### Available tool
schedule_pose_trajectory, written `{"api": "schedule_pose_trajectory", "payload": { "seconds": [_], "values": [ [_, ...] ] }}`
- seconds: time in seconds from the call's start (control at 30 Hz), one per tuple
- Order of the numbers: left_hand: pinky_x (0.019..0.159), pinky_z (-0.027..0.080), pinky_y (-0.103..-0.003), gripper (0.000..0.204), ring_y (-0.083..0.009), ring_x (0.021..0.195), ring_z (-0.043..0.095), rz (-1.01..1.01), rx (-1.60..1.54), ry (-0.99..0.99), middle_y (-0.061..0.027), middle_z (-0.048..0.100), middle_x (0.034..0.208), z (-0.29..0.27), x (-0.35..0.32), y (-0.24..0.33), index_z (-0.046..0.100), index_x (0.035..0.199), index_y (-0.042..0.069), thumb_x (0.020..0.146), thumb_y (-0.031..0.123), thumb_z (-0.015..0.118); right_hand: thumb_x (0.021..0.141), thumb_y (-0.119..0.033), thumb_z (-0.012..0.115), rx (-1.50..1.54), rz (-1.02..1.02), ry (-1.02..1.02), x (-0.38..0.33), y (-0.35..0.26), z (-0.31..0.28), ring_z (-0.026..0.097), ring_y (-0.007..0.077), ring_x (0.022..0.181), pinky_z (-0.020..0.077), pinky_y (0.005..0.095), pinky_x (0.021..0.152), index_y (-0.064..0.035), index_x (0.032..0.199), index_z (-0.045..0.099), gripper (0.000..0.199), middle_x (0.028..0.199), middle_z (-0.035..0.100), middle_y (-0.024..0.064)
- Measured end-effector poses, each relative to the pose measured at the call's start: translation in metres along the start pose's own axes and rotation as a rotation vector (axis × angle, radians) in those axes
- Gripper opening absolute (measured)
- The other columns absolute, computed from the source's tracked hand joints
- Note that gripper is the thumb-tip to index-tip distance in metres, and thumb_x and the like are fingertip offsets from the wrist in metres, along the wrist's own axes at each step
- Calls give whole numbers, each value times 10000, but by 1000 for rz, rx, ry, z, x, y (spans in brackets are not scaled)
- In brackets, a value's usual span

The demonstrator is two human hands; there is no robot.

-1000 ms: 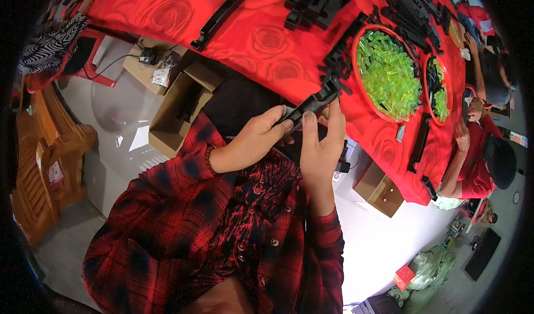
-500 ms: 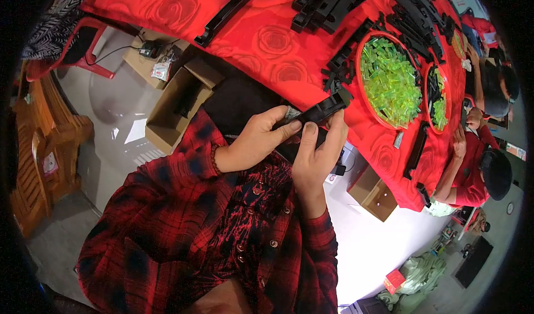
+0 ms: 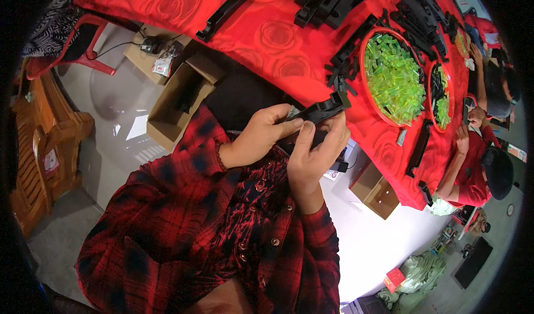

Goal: The person wipes glasses with a cloth, then takes components from a tray and fits them into black plastic casings by hand.

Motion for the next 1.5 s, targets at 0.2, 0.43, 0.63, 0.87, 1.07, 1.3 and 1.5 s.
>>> {"api": "schedule_pose_trajectory", "payload": {
  "seconds": [0.2,0.43,0.63,0.87,1.07,1.3,1.5],
  "values": [
    [728,474,-229,166,-51,822,536,38,151,-1,10,611,925,0,5,-4,609,1097,-10,978,103,589,952,-62,526,6,89,-38,5,10,-4,500,251,948,411,368,858,100,1375,415,466,1058,526,153],
    [798,485,-257,234,-66,904,565,181,351,26,-25,657,982,-4,4,4,610,1161,-29,948,65,586,1004,-117,490,71,160,-59,3,21,-1,510,241,1005,413,373,908,76,1389,415,438,1088,529,142],
    [745,477,-244,172,-47,865,550,71,423,101,-28,649,897,-3,6,3,626,1073,-29,960,98,606,996,-113,496,57,149,-65,2,21,3,504,255,1004,400,388,909,64,1397,408,447,1084,534,157],
    [695,457,-237,154,-35,820,506,114,174,134,25,575,843,3,4,4,581,943,6,971,148,634,947,-91,513,-56,75,-67,-2,11,7,489,298,954,390,418,863,101,1373,393,482,1054,536,184],
    [705,436,-224,129,-37,810,484,220,272,72,35,557,861,2,-7,9,574,951,21,971,136,630,907,-93,559,-129,-80,27,-9,0,4,479,325,951,392,420,865,133,1347,392,522,1080,517,215],
    [734,436,-222,92,-44,830,487,66,65,-9,43,553,887,-5,0,2,574,978,31,955,92,638,907,-71,572,-77,-10,20,-11,-4,4,489,304,951,409,407,839,120,1345,408,505,1076,522,195],
    [879,451,-230,323,-50,1009,533,12,39,-252,25,596,1099,-7,9,13,569,1242,29,924,35,625,972,-82,527,87,156,32,10,9,-10,517,203,954,435,338,841,93,1376,420,453,1075,551,139]
  ]
}}
Point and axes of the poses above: each hand's wrist, its own x-axis towards the middle knuckle, its own z-axis out of the palm, y = z × x, the point moved 2 cm from there along x, towards the middle knuckle
